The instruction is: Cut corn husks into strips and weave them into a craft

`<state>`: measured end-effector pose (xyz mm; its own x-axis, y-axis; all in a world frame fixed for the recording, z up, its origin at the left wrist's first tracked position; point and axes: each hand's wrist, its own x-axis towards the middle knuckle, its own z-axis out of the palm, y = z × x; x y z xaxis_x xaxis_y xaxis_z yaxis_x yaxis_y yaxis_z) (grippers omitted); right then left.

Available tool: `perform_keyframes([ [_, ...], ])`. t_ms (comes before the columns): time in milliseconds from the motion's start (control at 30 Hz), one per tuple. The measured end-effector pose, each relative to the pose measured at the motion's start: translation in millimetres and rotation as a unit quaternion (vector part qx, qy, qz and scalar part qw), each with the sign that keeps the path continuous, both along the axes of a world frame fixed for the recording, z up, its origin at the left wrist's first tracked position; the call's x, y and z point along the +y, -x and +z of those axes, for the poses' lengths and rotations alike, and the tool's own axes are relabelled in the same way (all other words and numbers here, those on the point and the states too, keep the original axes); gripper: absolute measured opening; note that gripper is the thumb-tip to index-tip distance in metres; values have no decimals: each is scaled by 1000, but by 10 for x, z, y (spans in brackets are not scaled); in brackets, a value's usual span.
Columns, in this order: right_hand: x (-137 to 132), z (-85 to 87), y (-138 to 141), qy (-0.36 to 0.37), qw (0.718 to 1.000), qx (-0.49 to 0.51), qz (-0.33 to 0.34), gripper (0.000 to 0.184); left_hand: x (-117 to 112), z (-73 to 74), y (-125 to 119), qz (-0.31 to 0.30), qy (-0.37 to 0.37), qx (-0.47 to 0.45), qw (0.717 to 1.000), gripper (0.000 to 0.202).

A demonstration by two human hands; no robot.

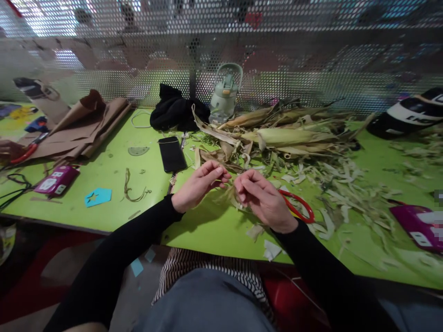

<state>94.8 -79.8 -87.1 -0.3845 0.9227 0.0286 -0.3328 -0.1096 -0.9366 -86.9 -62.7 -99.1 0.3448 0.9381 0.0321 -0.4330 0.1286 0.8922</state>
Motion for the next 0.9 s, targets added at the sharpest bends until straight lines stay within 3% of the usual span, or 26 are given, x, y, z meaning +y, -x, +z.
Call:
perform_keyframes([
  [67,40,-5,-1,18,998,44,-29,24,7,-24,-23,-20,-63,29,997,13],
  [167,124,-1,-8,26,996,56,-64,27,33,-86,-99,-53,-127,85,987,38],
  [433,175,139,-165,6,998,-40,-40,22,121,-142,-156,-69,-136,141,978,28],
  [567,119,160,-165,1,997,-69,-37,26,117,-90,-149,-26,-135,179,974,24],
  [733,86,231,-175,-49,981,-170,-78,30,145,25,-102,-19,-105,116,987,21],
  [800,84,251,-298,-111,940,-310,-88,32,157,76,-56,-32,-74,83,993,21],
  [833,79,247,-392,-147,897,-409,-78,31,161,97,-31,-38,-56,70,995,20],
  [900,52,205,-624,-213,767,-600,-75,26,168,119,12,-53,-18,46,997,19],
])
